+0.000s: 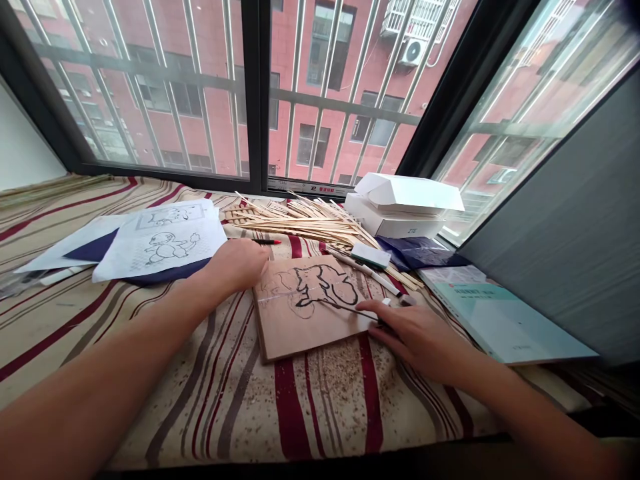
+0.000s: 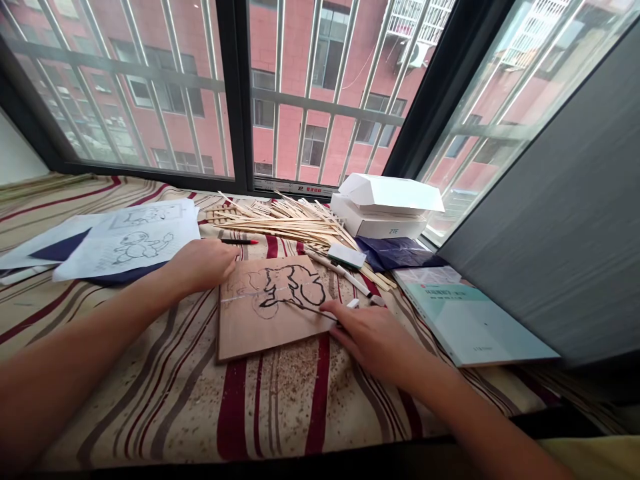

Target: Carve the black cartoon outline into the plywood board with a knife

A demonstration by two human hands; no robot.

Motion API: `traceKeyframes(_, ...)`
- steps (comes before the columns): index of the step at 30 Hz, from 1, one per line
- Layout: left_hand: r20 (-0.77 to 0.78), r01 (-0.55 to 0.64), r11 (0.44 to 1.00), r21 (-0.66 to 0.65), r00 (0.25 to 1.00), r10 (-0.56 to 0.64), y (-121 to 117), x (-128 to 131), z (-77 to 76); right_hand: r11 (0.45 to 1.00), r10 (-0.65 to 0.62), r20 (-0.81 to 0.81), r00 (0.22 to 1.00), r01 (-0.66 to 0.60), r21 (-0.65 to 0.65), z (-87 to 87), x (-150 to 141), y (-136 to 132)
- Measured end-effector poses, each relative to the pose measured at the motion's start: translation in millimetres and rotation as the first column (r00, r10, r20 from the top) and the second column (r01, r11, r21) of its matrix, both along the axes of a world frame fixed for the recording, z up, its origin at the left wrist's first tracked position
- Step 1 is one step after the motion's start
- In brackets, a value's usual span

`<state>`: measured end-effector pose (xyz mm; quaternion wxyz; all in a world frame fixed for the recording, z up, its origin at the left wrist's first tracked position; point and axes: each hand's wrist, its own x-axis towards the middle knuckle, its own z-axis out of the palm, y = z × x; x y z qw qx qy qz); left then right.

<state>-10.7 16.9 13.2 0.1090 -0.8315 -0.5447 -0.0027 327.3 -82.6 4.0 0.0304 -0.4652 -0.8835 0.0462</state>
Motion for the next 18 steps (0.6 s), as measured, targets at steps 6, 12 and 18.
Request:
traceKeyframes(6,-0.102,-0.048,0.998,-0.031,0.994,0.045,-9.8,6.3,11.4,0.997,0.075,-0.213,0.974,-0.077,0.003,14.2,-6.7,10.0)
traceKeyframes(12,-0.143,-0.031,0.996,-0.085,0.99,0.018,-8.9,2.7,14.7,0.978,0.21,-0.141,0.967,-0.209,0.021,17.6,-43.5,32.2)
traceKeyframes(18,-0.036,0.164,0.932,-0.325,0.982,-0.185,-8.1,-15.2,21.2,0.962,0.27,-0.185,0.945,-0.27,0.026,11.5,-35.2,39.9)
